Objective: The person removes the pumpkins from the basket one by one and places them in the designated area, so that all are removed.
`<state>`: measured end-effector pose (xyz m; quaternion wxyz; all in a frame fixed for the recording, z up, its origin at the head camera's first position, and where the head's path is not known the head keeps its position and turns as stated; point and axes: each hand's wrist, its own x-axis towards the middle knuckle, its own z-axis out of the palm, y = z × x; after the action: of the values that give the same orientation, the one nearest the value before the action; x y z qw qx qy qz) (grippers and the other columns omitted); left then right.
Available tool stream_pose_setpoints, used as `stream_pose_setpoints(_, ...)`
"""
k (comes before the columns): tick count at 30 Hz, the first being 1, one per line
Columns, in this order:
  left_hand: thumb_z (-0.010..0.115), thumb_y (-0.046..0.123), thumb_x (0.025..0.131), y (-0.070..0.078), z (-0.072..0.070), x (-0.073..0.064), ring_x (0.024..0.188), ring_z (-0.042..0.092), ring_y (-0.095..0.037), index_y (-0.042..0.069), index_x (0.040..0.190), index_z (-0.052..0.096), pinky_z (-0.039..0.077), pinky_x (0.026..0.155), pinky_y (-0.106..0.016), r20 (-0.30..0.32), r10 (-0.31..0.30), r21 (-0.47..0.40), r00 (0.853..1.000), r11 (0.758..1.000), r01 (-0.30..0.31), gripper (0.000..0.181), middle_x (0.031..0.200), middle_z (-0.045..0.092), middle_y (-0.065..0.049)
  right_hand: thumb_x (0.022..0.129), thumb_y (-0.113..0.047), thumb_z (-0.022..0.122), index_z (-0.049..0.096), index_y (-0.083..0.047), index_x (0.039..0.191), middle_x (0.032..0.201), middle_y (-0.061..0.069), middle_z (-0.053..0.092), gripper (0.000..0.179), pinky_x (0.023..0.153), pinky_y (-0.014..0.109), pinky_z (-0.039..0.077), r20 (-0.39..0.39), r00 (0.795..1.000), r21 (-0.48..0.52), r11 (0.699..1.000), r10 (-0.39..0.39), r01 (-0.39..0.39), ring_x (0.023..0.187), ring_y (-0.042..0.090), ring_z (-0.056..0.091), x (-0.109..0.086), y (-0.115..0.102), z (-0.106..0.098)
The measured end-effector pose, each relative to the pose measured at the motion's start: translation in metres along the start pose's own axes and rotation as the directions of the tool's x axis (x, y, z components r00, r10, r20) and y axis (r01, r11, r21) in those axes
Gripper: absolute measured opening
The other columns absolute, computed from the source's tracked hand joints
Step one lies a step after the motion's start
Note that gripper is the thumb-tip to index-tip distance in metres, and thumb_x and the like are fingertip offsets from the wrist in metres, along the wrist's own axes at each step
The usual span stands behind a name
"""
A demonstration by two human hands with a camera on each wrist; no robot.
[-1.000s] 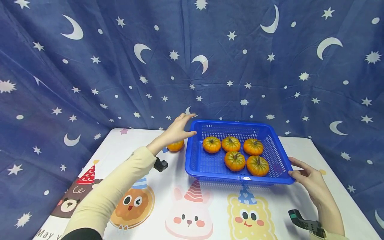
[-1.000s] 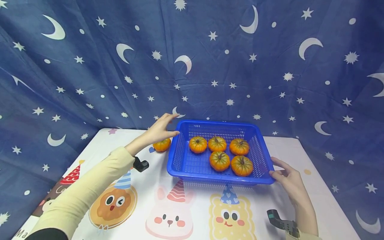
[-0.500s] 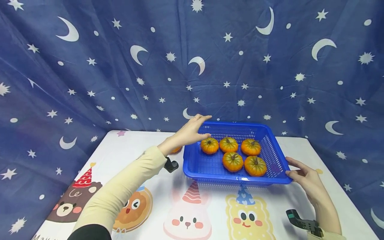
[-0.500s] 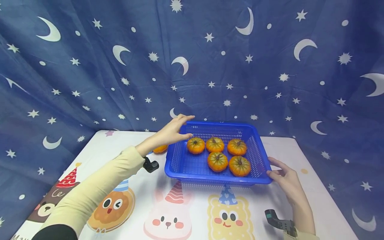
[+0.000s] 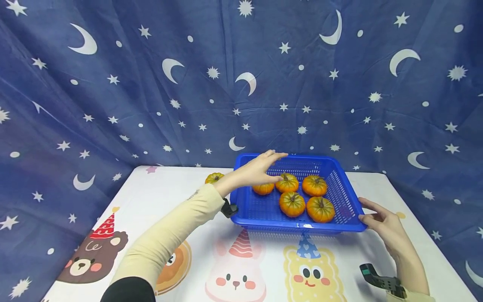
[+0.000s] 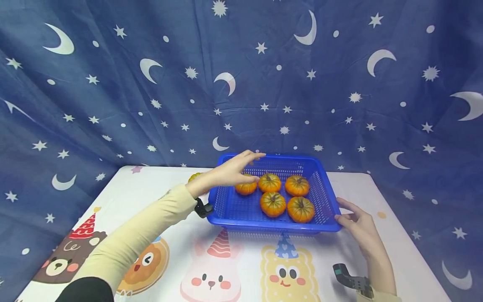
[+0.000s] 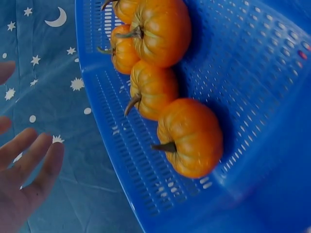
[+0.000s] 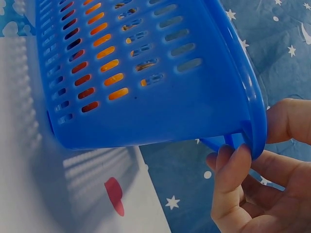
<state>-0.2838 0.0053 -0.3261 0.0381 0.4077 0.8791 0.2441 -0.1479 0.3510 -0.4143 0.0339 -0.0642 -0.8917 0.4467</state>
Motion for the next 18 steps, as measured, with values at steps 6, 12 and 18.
stream_pose_setpoints(6, 0.065, 0.034, 0.09, 0.004, 0.011, 0.012, 0.127, 0.048, -0.019, 0.022, 0.15, 0.031, 0.042, 0.107, -0.038, 0.079, 0.034, -0.01, 0.996, 0.999, -0.033, 0.071, 0.135, 0.049, -0.007, 0.094, -0.018, 0.056, 0.037, 0.004, 0.144, 0.137, 0.032, 0.045, 0.058, 0.068, 0.013, 0.049, 0.009, 1.0, 0.012, 1.0, 0.001, -0.001, 0.078, -0.007, 0.058, 0.0, 0.0, 0.0)
stream_pose_setpoints(12, 0.065, 0.035, 0.09, 0.007, 0.021, 0.025, 0.13, 0.047, -0.017, 0.023, 0.15, 0.03, 0.04, 0.109, -0.035, 0.128, 0.043, -0.048, 0.991, 0.998, -0.037, 0.071, 0.139, 0.047, -0.005, 0.094, -0.019, 0.056, 0.037, 0.003, 0.144, 0.137, 0.031, 0.045, 0.058, 0.068, 0.012, 0.048, 0.007, 1.0, 0.013, 1.0, 0.004, -0.004, 0.078, -0.007, 0.058, 0.0, 0.0, -0.001)
stream_pose_setpoints(18, 0.066, 0.035, 0.089, 0.005, 0.033, 0.037, 0.128, 0.048, -0.016, 0.023, 0.149, 0.033, 0.041, 0.107, -0.032, 0.145, 0.053, -0.041, 0.988, 0.998, -0.047, 0.07, 0.138, 0.048, -0.005, 0.094, -0.02, 0.056, 0.037, 0.002, 0.145, 0.137, 0.031, 0.045, 0.059, 0.069, 0.012, 0.048, 0.01, 1.0, 0.009, 1.0, 0.015, -0.015, 0.079, -0.007, 0.057, -0.001, -0.001, -0.001)
